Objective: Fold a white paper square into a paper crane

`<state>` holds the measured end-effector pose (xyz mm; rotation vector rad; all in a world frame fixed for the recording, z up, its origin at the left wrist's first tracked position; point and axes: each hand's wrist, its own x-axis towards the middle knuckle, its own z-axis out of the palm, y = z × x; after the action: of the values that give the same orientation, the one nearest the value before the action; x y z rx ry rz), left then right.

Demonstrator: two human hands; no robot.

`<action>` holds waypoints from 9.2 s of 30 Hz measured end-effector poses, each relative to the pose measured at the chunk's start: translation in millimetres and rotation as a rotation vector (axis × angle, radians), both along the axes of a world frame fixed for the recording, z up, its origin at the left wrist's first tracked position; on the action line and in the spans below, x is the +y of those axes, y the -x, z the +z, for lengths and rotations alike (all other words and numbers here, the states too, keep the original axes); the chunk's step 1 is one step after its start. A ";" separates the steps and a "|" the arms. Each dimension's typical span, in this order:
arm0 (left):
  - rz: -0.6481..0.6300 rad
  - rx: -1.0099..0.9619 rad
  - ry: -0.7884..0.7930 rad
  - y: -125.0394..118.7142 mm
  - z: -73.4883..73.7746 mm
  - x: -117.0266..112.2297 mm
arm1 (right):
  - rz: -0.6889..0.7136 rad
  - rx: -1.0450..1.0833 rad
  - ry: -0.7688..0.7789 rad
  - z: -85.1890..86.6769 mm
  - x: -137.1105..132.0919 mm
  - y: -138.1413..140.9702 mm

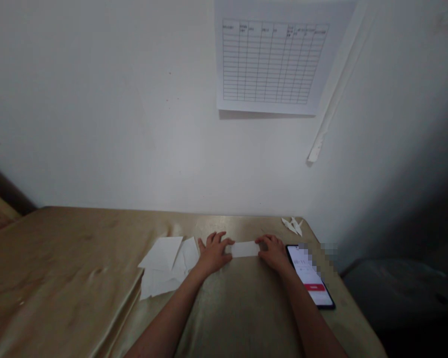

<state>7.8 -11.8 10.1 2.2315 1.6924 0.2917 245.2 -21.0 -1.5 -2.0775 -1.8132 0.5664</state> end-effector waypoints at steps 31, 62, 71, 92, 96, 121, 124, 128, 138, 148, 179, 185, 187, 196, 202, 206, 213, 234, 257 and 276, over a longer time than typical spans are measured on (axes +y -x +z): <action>0.040 -0.023 -0.023 -7.8 11.0 -3.5 | 0.020 0.035 -0.137 0.8 -5.3 1.4; 0.041 -0.216 -0.109 -4.2 -1.4 2.7 | 0.110 0.335 -0.219 3.3 1.0 -1.8; 0.038 -0.176 -0.093 -3.3 0.2 2.9 | 0.205 0.280 -0.246 -0.7 -3.3 1.3; -0.037 -0.072 -0.091 -3.7 6.0 -1.3 | 0.257 0.308 -0.232 6.6 -4.5 -2.6; -0.056 -0.041 -0.071 -2.8 8.1 -2.0 | 0.281 0.283 -0.148 7.7 -4.7 -3.5; -0.401 -0.067 -0.077 -2.3 2.0 -3.6 | 0.169 -0.116 -0.346 -18.1 3.9 5.2; -0.364 -0.041 -0.146 -1.7 3.9 -4.2 | 0.221 -0.054 -0.358 -16.3 2.2 6.3; -0.325 -0.024 -0.189 0.6 2.2 -3.4 | 0.301 0.031 -0.321 -11.3 -2.3 7.5; -0.304 -0.053 -0.144 4.1 1.5 -0.9 | 0.334 0.095 -0.255 -9.8 -3.1 6.1; -0.286 -0.085 -0.161 2.7 9.8 -4.5 | 0.341 0.128 -0.258 5.1 -11.2 6.5; -0.092 -0.197 -0.138 -5.5 2.8 0.0 | 0.088 -0.033 -0.272 0.1 -9.1 19.9; -0.130 -0.151 -0.194 -4.8 5.2 -2.8 | 0.028 -0.069 -0.279 0.5 -11.3 25.4; -0.145 -0.140 -0.205 -4.8 5.1 -3.1 | 0.014 -0.084 -0.290 1.3 -12.1 27.2; -0.153 -0.053 -0.285 -5.9 5.8 -4.6 | -0.045 -0.108 -0.312 -1.1 -11.1 33.1; -0.155 -0.040 -0.333 -6.0 1.7 -4.1 | -0.082 -0.143 -0.300 1.0 -11.8 36.1; -0.155 -0.041 -0.335 -6.5 1.9 -4.2 | -0.082 -0.146 -0.318 1.4 -12.2 37.3; -0.147 -0.038 -0.322 -7.1 6.1 -5.9 | -0.095 -0.120 -0.356 2.0 -14.2 35.5; -0.143 -0.050 -0.331 -5.6 2.4 -5.4 | 0.054 -0.136 -0.290 11.1 -21.7 24.6; -0.137 -0.043 -0.339 -6.5 3.5 -5.7 | 0.063 -0.203 -0.248 9.7 -19.9 27.3; -0.137 -0.035 -0.343 -6.1 2.1 -5.0 | 0.059 -0.191 -0.228 9.2 -19.7 28.5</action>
<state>13.9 -16.8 12.2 2.5533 1.5573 0.6242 216.7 -40.7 7.6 -1.9858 -1.9455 0.1690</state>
